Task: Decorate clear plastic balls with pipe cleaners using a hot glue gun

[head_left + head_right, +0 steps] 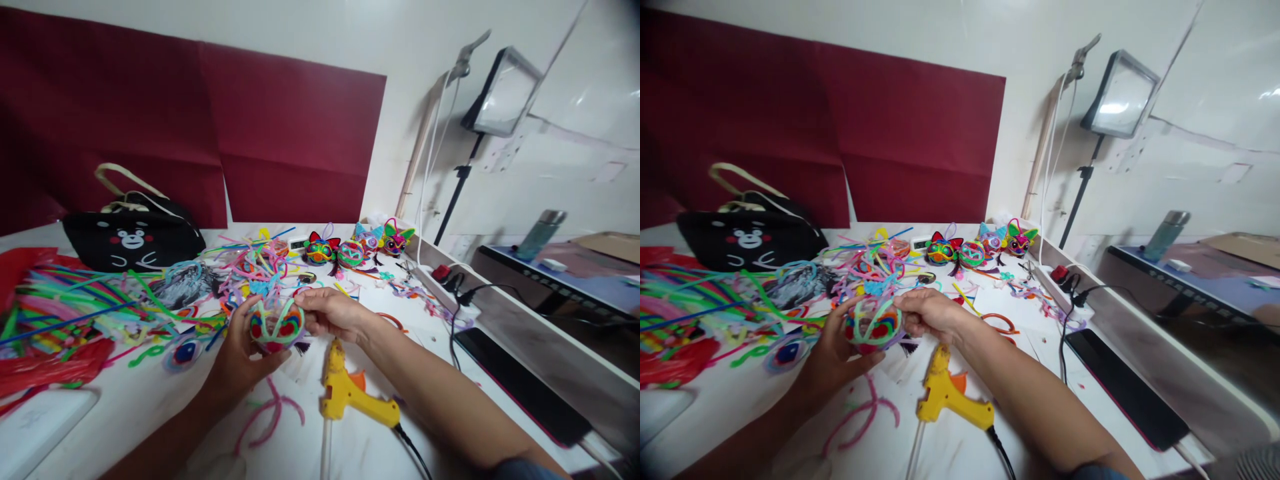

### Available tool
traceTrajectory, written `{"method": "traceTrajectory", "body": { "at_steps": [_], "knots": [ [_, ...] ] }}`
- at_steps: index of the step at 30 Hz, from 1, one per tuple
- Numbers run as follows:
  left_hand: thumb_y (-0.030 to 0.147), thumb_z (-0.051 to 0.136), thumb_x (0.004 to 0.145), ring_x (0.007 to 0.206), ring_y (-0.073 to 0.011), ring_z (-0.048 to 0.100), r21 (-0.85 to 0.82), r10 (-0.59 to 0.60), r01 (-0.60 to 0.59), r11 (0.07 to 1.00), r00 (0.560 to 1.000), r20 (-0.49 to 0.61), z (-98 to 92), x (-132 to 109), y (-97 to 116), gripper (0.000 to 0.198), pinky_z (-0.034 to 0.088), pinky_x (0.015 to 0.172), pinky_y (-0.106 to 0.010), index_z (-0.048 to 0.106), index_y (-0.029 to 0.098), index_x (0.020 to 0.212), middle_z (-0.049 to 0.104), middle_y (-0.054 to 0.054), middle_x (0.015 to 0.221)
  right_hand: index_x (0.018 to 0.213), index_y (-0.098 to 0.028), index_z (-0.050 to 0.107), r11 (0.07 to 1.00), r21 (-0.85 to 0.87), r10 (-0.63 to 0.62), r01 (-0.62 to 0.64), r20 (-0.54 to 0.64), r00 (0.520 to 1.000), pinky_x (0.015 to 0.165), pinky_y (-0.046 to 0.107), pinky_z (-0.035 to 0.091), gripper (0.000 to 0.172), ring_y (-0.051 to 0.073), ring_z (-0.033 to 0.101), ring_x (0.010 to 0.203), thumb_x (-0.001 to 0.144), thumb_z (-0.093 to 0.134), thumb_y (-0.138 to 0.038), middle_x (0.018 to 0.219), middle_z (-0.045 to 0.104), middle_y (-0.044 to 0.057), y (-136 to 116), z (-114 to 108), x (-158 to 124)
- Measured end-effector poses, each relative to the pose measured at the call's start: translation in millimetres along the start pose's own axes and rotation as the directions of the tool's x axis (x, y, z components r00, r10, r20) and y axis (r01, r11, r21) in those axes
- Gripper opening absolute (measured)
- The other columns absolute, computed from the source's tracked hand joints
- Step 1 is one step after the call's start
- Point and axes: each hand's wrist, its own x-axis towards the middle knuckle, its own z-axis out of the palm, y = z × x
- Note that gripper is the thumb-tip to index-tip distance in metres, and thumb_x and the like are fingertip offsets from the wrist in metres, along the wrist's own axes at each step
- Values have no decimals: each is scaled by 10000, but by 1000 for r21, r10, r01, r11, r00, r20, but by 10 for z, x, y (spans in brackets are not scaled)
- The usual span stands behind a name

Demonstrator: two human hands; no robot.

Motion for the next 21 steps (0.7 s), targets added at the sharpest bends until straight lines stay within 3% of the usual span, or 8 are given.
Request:
{"method": "traceTrajectory", "body": {
  "at_steps": [5,15,21],
  "knots": [
    [352,818,592,923,-234,648,100,26,-26,995,1000,1,-4,-13,-54,899,549,675,-291,341,253,1347,588,-91,1189,642,-146,561,1000,-3,-4,4,3,1000,371,199,209,417,44,362,336,592,824,-466,420,414,-95,-2,-6,2],
    [357,812,612,963,-270,647,281,73,-84,956,996,51,-124,39,-192,942,579,665,-328,290,258,1390,576,-108,1207,656,-140,580,1000,0,9,-9,6,1000,385,197,206,366,45,363,343,641,801,-431,416,411,-96,-4,19,-8],
    [403,799,617,982,-281,638,331,100,-93,939,995,-6,-97,30,-171,892,579,655,-328,340,252,1367,538,-122,1252,682,-134,592,1000,2,21,-21,-8,1000,382,192,214,353,43,356,336,642,802,-415,411,394,-107,-10,26,-13]
  ]
}}
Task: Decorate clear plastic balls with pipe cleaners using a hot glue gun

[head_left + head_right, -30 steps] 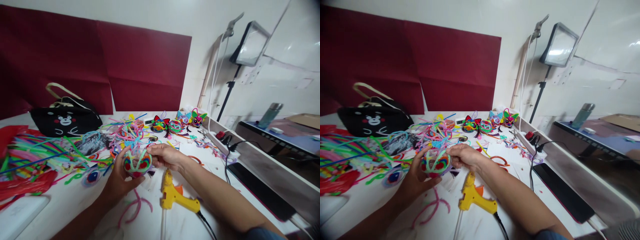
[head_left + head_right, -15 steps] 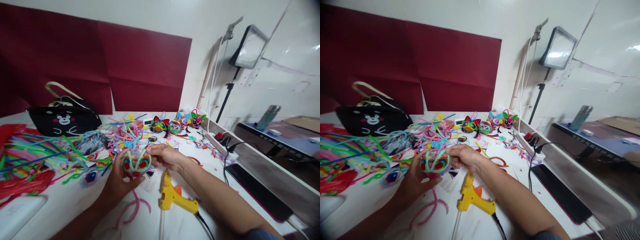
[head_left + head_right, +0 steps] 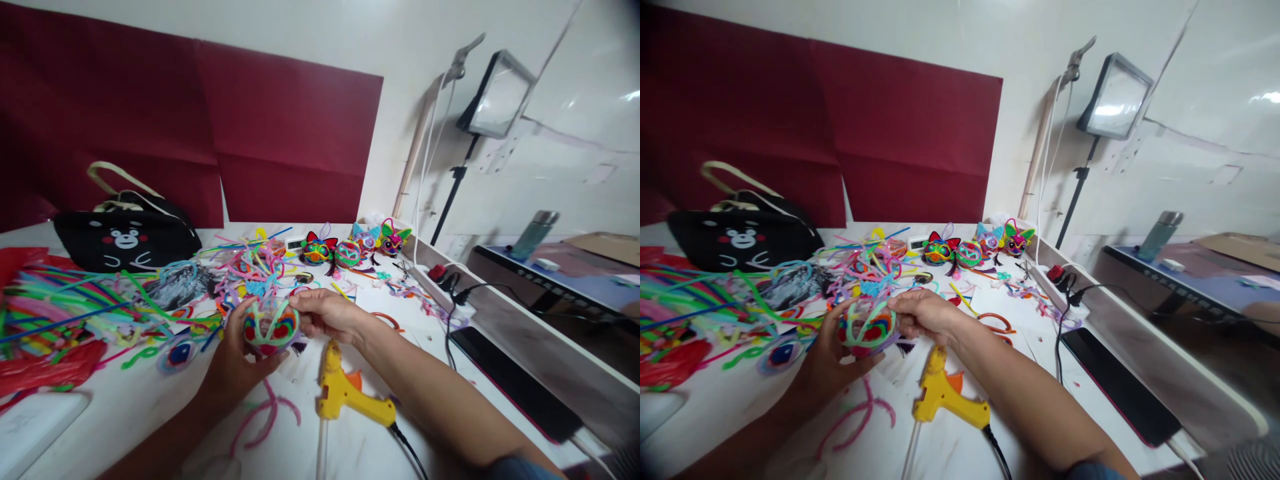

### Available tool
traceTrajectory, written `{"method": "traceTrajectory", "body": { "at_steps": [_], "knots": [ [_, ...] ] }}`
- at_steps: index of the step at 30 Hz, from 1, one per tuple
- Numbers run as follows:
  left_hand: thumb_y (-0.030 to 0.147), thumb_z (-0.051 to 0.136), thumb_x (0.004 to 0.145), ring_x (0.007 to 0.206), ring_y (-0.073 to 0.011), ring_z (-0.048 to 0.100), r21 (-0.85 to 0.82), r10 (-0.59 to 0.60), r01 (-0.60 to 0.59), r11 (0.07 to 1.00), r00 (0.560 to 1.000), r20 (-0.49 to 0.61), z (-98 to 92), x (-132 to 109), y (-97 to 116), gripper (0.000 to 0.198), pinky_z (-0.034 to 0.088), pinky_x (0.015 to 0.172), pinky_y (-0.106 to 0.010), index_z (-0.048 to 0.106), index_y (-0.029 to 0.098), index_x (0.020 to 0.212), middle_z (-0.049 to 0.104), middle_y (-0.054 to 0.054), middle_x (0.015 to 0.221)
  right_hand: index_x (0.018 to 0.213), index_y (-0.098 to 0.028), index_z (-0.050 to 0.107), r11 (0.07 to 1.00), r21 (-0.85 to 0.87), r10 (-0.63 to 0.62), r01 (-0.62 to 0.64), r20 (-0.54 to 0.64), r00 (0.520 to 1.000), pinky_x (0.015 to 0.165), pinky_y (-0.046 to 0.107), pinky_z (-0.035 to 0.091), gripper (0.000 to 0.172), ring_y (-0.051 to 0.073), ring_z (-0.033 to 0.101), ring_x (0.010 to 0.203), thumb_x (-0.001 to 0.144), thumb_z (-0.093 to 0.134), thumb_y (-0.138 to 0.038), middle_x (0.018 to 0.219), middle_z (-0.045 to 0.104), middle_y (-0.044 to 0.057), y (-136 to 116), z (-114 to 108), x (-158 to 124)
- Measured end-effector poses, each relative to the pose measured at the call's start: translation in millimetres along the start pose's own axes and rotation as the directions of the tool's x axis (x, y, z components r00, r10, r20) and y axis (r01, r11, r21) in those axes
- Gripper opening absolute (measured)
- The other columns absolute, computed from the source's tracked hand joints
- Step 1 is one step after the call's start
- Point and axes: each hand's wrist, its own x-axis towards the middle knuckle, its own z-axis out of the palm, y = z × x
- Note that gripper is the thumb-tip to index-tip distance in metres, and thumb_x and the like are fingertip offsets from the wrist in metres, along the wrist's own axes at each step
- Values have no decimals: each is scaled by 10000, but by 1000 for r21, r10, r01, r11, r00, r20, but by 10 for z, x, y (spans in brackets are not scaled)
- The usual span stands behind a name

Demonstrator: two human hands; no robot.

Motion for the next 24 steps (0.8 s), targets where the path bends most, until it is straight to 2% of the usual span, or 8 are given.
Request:
{"method": "traceTrajectory", "body": {
  "at_steps": [9,13,19,24],
  "knots": [
    [385,792,637,990,-279,639,37,18,-20,999,998,52,-30,26,-33,890,586,668,-332,304,244,1368,510,-138,1273,622,-160,526,1000,3,-3,3,8,1000,371,189,236,409,49,384,330,598,820,-443,407,420,-100,20,-7,17],
    [398,805,614,956,-278,656,46,9,-11,999,999,42,-35,28,-50,906,589,637,-327,318,253,1364,511,-137,1289,570,-181,447,1000,6,-5,4,20,1000,366,186,220,463,42,350,325,579,828,-445,389,378,-111,16,3,16],
    [404,827,570,888,-282,672,11,-27,27,1000,998,50,-27,23,4,959,592,621,-353,322,247,1370,587,-107,1188,582,-179,454,1000,7,-20,20,29,999,367,189,216,425,38,327,325,615,813,-405,384,392,-109,9,24,6],
    [411,824,549,930,-286,662,0,-44,44,999,999,9,-11,20,46,922,596,658,-362,364,269,1335,588,-79,1198,557,-186,436,1000,14,-24,24,21,999,362,192,224,441,39,308,318,628,814,-402,357,374,-115,22,31,27]
  ]
}}
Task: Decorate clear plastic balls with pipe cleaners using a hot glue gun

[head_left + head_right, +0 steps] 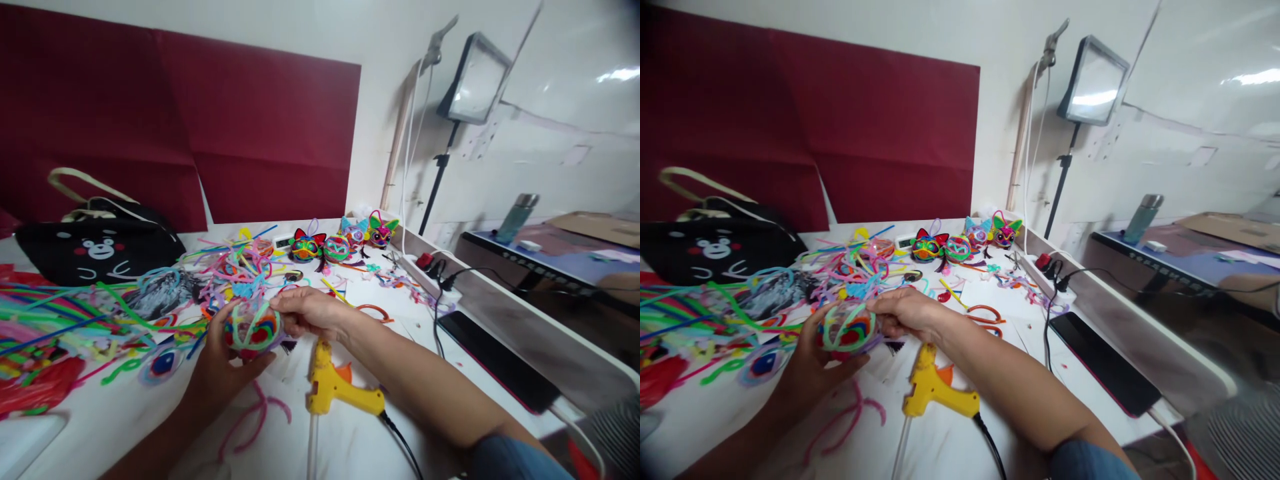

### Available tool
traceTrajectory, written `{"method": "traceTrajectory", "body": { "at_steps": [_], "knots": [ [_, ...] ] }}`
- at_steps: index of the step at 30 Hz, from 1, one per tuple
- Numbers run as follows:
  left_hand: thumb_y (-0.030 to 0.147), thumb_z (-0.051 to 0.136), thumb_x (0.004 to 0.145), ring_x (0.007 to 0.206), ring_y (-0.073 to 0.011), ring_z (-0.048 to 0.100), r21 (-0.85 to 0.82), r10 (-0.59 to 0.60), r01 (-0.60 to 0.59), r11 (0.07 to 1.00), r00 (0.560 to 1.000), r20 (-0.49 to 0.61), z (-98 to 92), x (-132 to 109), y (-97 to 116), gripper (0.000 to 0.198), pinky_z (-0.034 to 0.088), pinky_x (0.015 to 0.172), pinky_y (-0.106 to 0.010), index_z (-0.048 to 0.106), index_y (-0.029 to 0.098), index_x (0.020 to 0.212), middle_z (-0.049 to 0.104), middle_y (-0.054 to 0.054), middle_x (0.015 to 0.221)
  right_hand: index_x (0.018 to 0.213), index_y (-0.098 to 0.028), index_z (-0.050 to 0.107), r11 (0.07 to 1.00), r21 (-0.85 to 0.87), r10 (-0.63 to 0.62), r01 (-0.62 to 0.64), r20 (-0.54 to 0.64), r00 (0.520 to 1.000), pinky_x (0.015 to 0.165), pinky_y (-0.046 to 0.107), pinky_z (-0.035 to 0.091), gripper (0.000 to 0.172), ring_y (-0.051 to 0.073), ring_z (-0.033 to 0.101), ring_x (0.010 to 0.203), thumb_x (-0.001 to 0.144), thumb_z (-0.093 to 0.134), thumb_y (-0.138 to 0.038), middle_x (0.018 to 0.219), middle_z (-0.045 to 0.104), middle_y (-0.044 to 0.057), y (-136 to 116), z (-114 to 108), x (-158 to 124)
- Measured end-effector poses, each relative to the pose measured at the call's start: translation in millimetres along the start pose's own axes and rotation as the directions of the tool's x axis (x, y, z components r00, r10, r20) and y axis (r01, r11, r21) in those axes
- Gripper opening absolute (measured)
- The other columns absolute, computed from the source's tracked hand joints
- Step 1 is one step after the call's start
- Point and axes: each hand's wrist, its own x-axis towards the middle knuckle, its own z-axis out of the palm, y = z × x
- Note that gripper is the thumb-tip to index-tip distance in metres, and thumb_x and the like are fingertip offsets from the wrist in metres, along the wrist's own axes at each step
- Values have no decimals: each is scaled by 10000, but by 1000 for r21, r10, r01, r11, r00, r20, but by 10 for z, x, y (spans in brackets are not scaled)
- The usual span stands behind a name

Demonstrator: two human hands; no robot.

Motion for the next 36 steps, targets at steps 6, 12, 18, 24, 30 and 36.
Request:
{"method": "traceTrajectory", "body": {
  "at_steps": [6,12,18,24,30,36],
  "knots": [
    [398,817,560,935,-319,663,9,-3,3,1000,1000,-4,-17,24,-42,882,593,680,-397,375,280,1313,619,-64,1153,554,-179,467,1000,6,-6,6,1,1000,347,200,192,417,43,314,311,680,790,-412,355,401,-101,7,12,14],
    [417,808,576,1008,-345,642,-1,-10,10,1000,1000,6,-35,19,-71,907,591,745,-430,332,283,1336,598,-82,1189,595,-171,508,1000,15,-10,10,16,1000,353,194,211,396,48,345,320,675,794,-432,376,409,-103,22,-1,16],
    [381,803,578,1007,-353,639,23,8,-8,1000,1000,11,-39,19,-10,870,595,747,-456,343,273,1308,601,-83,1166,596,-165,496,1000,6,-3,3,-14,1000,357,191,222,410,51,381,335,694,784,-440,419,436,-86,6,17,-9],
    [377,797,606,997,-316,656,8,51,-51,999,999,9,-39,1,27,868,589,738,-409,324,232,1318,610,-99,1152,776,-136,588,1000,-17,17,-19,-116,993,337,183,241,266,65,470,363,879,602,-381,586,589,-20,-71,-26,-43],
    [428,791,620,1039,-298,640,129,78,-83,988,996,43,-43,-11,2,897,567,787,-397,314,214,1349,548,-153,1282,855,-133,606,997,-56,-72,61,-225,972,347,171,266,252,50,470,388,952,474,-324,679,640,15,-241,-136,-104],
    [487,761,619,1134,-338,593,333,63,-97,938,992,113,-11,-16,34,868,509,906,-469,353,206,1332,539,-173,1323,840,-132,615,991,-76,-124,110,-217,968,359,178,264,239,61,460,405,910,534,-347,680,650,28,-331,-130,-175]
  ]
}}
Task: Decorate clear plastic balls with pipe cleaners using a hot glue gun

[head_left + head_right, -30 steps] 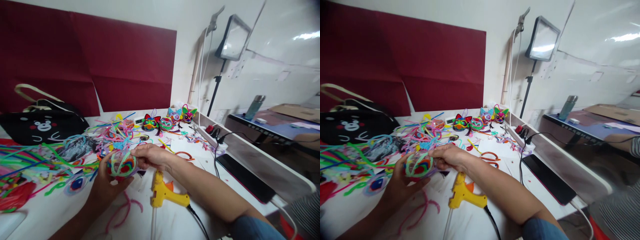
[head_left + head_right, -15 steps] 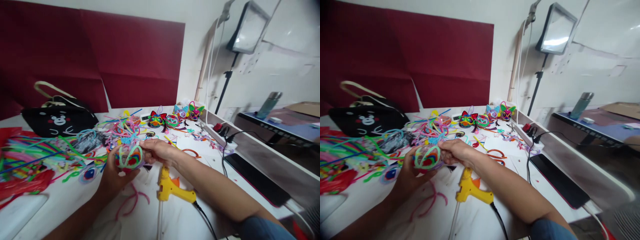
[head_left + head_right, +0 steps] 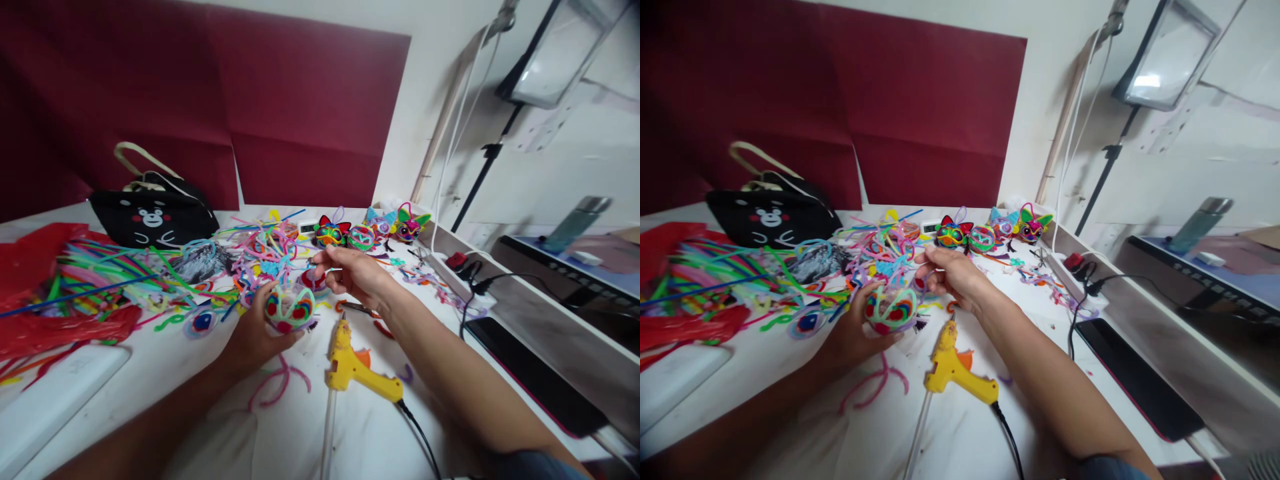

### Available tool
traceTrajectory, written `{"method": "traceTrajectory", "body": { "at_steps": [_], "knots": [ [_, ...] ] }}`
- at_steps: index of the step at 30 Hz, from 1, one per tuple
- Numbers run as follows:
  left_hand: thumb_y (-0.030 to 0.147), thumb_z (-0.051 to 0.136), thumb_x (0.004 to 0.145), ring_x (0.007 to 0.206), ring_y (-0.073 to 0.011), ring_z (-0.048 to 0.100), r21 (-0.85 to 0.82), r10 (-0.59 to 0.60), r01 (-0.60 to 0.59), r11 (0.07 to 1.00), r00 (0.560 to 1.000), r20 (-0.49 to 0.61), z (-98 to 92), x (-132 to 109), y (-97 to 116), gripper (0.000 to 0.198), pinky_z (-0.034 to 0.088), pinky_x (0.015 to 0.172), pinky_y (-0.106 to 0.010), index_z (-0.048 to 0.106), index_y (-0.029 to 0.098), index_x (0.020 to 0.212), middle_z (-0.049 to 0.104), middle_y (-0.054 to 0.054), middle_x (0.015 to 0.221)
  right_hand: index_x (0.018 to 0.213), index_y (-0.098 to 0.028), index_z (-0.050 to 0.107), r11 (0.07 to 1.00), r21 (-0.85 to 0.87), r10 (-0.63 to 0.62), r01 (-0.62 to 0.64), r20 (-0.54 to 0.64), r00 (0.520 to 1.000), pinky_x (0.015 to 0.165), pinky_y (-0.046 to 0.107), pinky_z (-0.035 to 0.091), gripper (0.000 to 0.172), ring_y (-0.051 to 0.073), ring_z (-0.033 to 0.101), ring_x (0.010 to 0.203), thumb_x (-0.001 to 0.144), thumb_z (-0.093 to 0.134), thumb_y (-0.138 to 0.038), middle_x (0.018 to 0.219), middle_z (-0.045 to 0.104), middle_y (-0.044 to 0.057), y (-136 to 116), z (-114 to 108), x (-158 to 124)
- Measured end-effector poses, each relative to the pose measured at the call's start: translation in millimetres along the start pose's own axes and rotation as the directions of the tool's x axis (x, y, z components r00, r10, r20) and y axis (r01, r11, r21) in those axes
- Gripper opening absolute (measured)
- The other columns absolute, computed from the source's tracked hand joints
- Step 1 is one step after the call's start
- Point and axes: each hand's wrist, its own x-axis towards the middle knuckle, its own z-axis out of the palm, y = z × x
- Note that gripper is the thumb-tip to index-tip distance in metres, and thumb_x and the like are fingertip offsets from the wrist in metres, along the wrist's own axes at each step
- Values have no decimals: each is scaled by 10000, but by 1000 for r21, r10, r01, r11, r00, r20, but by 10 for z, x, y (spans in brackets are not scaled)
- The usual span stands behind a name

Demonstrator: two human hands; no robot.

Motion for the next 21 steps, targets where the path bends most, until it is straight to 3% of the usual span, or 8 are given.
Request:
{"method": "traceTrajectory", "body": {
  "at_steps": [4,16,19,21],
  "knots": [
    [485,761,605,1098,-334,614,68,-28,24,997,998,53,9,0,14,864,515,886,-456,371,187,1316,614,-150,1215,844,-133,614,1000,-9,-3,3,2,1000,370,183,265,228,68,472,414,906,530,-336,682,656,32,-23,5,-18],
    [496,771,592,1158,-370,562,87,35,-46,995,992,121,14,16,-1,855,486,940,-500,433,205,1321,546,-165,1298,835,-141,621,997,-73,-15,17,31,999,395,190,251,250,70,451,426,826,606,-391,656,639,21,-19,15,-30],
    [503,765,593,1139,-365,575,76,4,-13,997,992,127,1,16,25,847,496,923,-491,436,193,1310,558,-164,1279,817,-149,611,979,-195,-38,52,72,997,428,200,273,266,75,456,472,777,650,-410,684,623,12,4,3,-38],
    [517,759,595,1125,-357,580,67,-29,21,998,993,110,-9,13,42,838,498,913,-490,436,191,1296,570,-157,1252,832,-158,610,918,-377,-89,122,104,991,503,211,344,259,94,496,571,730,705,-377,723,599,1,34,-20,-45]
  ]
}}
